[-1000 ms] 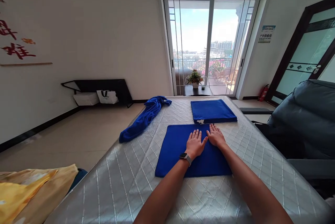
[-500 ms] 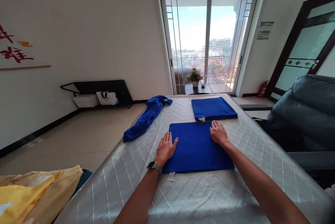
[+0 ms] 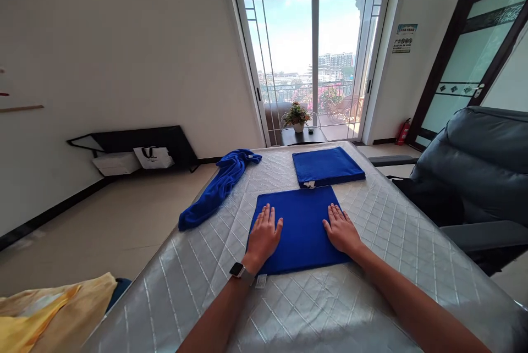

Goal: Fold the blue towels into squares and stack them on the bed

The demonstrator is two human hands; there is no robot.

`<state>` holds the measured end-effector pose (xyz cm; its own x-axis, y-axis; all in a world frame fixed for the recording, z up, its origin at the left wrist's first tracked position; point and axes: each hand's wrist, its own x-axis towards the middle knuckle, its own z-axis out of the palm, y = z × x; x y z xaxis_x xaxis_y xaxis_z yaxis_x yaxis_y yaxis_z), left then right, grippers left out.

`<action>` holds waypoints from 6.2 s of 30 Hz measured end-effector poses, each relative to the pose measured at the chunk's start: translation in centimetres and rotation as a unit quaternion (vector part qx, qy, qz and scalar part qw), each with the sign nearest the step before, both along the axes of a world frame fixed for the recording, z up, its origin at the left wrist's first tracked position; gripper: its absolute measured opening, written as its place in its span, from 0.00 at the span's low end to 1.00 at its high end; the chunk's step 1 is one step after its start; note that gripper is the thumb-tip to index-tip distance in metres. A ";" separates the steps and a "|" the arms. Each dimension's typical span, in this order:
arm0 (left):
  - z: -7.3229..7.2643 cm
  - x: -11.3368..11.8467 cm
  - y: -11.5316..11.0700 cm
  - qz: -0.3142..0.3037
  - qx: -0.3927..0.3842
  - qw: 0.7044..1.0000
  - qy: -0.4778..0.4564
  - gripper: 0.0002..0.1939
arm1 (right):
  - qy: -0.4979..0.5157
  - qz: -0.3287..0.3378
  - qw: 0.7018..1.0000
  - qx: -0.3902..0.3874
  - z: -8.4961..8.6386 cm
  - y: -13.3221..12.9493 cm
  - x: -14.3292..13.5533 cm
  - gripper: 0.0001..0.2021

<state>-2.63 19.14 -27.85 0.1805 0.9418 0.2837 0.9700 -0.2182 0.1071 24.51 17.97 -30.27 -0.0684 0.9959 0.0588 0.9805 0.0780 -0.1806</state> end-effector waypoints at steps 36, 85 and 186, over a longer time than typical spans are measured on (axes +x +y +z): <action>-4.0 -6.3 -6.2 -0.024 -0.072 0.997 0.028 0.42 | 0.012 0.021 0.998 -0.065 1.1 -5.3 1.1 0.36; 1.0 5.8 -13.9 -0.215 -0.018 0.970 -0.112 0.16 | 0.041 0.094 0.994 0.035 -0.1 -12.3 2.6 0.30; -7.0 -6.7 -21.1 0.041 0.015 0.997 0.058 0.40 | 0.053 0.037 0.997 -0.031 0.5 -16.7 0.2 0.34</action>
<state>-9.29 -1.99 -34.84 0.1365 0.9460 0.2939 0.9902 -0.1394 -0.0113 24.72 1.26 -29.75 -0.1383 0.9904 0.0077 0.9476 0.1346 -0.2897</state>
